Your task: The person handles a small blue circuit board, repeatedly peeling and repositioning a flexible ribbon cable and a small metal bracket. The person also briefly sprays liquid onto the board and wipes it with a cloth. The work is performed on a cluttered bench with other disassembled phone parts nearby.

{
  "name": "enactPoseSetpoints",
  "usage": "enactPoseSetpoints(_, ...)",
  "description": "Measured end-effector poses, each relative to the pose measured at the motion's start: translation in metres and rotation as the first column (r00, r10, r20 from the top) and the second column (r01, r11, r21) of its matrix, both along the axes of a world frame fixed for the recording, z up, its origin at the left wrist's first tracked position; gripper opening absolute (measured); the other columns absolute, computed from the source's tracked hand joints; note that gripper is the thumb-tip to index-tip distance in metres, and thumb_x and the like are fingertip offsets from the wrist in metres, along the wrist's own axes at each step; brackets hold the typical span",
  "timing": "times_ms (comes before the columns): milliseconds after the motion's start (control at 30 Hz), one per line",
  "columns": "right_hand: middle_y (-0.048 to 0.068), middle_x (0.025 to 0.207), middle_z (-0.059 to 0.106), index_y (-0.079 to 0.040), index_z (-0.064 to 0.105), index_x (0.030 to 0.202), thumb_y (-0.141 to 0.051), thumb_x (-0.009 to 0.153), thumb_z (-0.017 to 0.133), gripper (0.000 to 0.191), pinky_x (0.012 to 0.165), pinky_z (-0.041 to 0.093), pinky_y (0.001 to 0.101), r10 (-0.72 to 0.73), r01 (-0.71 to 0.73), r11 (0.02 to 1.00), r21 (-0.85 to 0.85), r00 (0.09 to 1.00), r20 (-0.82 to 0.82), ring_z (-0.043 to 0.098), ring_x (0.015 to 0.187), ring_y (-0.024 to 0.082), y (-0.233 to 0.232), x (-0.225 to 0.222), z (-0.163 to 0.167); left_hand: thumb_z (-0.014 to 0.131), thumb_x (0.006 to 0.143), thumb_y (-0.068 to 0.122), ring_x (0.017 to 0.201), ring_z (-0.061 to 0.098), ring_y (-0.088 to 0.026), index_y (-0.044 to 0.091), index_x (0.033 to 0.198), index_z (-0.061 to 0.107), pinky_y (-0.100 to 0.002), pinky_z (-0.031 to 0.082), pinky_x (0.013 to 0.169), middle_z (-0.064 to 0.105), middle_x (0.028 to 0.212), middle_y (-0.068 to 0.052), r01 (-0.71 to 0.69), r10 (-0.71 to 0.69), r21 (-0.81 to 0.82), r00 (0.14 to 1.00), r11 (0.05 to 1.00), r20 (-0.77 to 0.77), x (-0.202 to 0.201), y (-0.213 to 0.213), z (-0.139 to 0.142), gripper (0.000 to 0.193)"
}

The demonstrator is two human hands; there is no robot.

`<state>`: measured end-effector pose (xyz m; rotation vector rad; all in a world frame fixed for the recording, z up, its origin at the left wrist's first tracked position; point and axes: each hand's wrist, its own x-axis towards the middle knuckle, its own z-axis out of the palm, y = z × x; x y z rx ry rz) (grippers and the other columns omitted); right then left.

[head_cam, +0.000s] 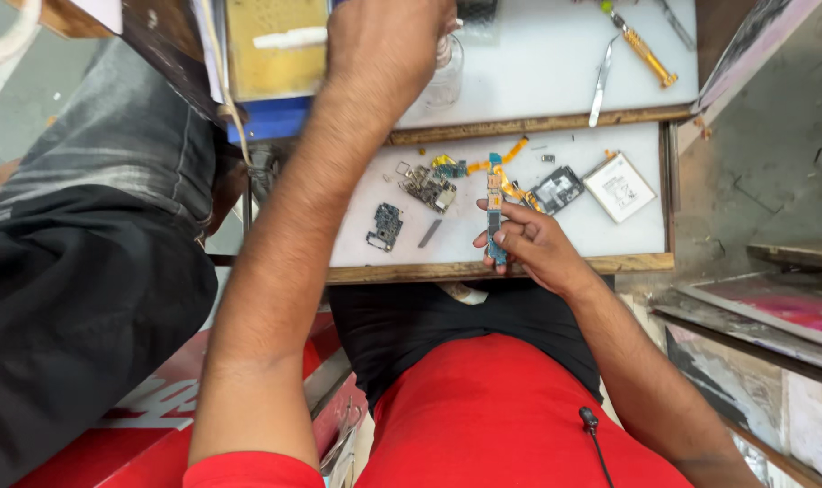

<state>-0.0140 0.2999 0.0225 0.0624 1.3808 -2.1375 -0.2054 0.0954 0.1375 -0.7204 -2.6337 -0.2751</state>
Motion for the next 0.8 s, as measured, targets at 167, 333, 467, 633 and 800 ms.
enactPoseSetpoints(167,0.017,0.104,0.073,0.002,0.045,0.145,-0.005,0.098,0.058,0.049,0.064,0.058,0.0301,-0.047,0.047,0.998,-0.039,0.999,0.006,0.071,0.083,0.018,-0.002,-0.001,0.001,0.069,0.099,0.016,0.084,0.071,-0.035,0.012,0.112,0.075,-0.047,0.056,0.070,0.073,0.090,-0.012,-0.070,0.110,0.292,0.986,0.954,-0.123,0.049,-0.009,0.003,0.014)
enactPoseSetpoints(333,0.015,0.103,0.073,-0.001,0.050,0.133,-0.006,0.097,0.061,0.037,0.058,0.054,0.0282,-0.099,0.099,0.994,-0.042,0.995,0.000,0.069,0.078,0.018,0.005,0.003,-0.006,0.051,0.112,0.027,0.056,0.051,-0.010,0.005,0.126,0.054,-0.023,0.044,0.051,0.054,0.071,-0.001,-0.354,-0.435,0.924,0.816,0.143,0.380,0.158,-0.022,-0.052,0.026)
enactPoseSetpoints(467,0.014,0.102,0.072,-0.005,0.051,0.133,-0.009,0.098,0.060,0.036,0.060,0.054,0.0272,-0.137,0.138,0.989,-0.060,0.990,0.019,0.069,0.077,0.017,0.004,0.005,-0.010,0.050,0.106,0.038,0.046,0.044,-0.008,0.014,0.106,0.048,-0.022,0.035,0.039,0.049,0.065,0.001,-0.834,-0.758,0.430,0.518,-0.345,0.396,0.231,-0.002,-0.114,0.024)
enactPoseSetpoints(633,0.018,0.108,0.075,-0.004,0.051,0.134,-0.011,0.101,0.059,0.035,0.078,0.058,0.0276,-0.267,0.269,0.963,0.015,0.960,-0.082,0.070,0.088,0.015,-0.020,0.020,-0.008,0.059,0.108,0.027,0.046,0.042,-0.007,0.011,0.112,0.049,-0.022,0.034,0.040,0.048,0.067,0.001,-0.786,-0.744,0.607,0.474,-0.116,0.471,0.269,0.009,-0.148,0.019)
enactPoseSetpoints(800,0.016,0.108,0.076,-0.004,0.050,0.137,-0.018,0.101,0.053,0.038,0.080,0.059,0.0295,-0.344,0.345,0.938,0.014,0.938,-0.048,0.072,0.090,0.016,-0.034,0.032,-0.004,0.064,0.099,0.018,0.041,0.044,-0.008,0.008,0.119,0.054,-0.024,0.036,0.038,0.050,0.063,0.001,-0.775,-0.733,0.632,0.443,-0.024,0.516,0.282,0.010,-0.148,0.025)
